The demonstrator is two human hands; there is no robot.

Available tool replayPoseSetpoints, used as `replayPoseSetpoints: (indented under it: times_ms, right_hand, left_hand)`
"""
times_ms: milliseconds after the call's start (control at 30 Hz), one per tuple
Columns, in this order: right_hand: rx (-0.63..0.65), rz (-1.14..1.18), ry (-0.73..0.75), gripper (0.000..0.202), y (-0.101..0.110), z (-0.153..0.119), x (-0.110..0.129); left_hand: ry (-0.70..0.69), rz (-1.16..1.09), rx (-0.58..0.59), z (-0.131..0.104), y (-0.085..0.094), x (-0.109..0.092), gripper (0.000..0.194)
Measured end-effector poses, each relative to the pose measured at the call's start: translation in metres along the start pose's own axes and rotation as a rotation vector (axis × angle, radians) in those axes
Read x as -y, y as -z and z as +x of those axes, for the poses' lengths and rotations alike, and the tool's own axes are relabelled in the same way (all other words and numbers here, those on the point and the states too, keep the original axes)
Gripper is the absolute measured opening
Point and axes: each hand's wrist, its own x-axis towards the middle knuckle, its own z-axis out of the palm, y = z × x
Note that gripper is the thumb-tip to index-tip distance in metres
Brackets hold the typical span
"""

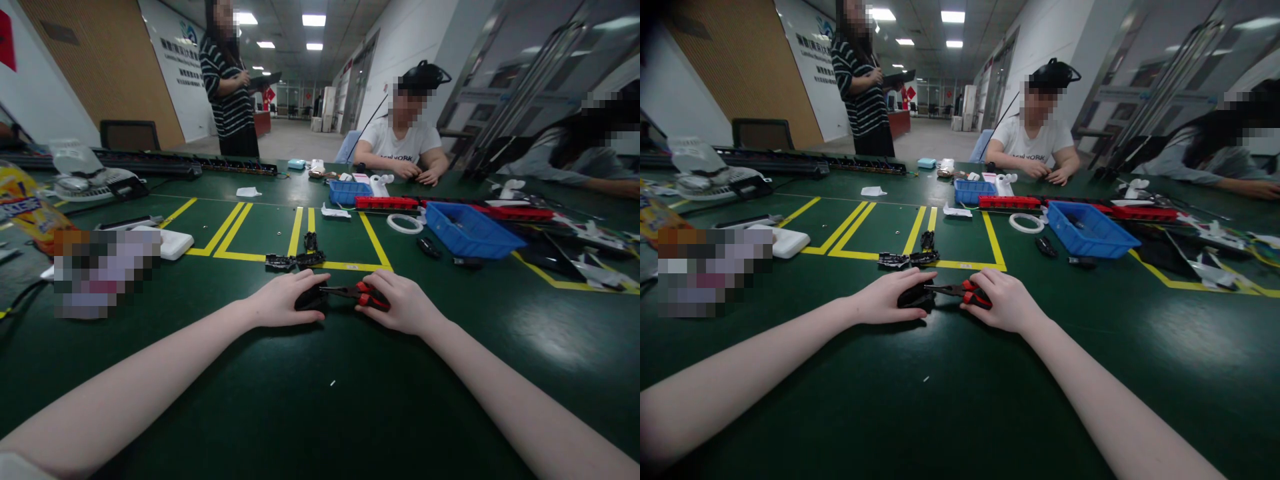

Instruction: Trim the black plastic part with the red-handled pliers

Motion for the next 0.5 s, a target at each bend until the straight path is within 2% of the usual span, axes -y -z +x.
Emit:
replayPoseSetpoints:
  times_ms: [200, 500]
  right_hand:
    - [-0.004, -0.001, -0.004, 0.036, -0.0005, 0.0003, -0.0009]
    - [-0.01, -0.006, 0.0, 0.035, 0.0, 0.0007, -0.0005]
  left_hand:
    - [-0.006, -0.039, -0.001, -0.002, 0.0013, 0.0008, 0.083]
    - [-0.007, -0.132, -0.026, -0.001, 0.0005, 0.0036, 0.077]
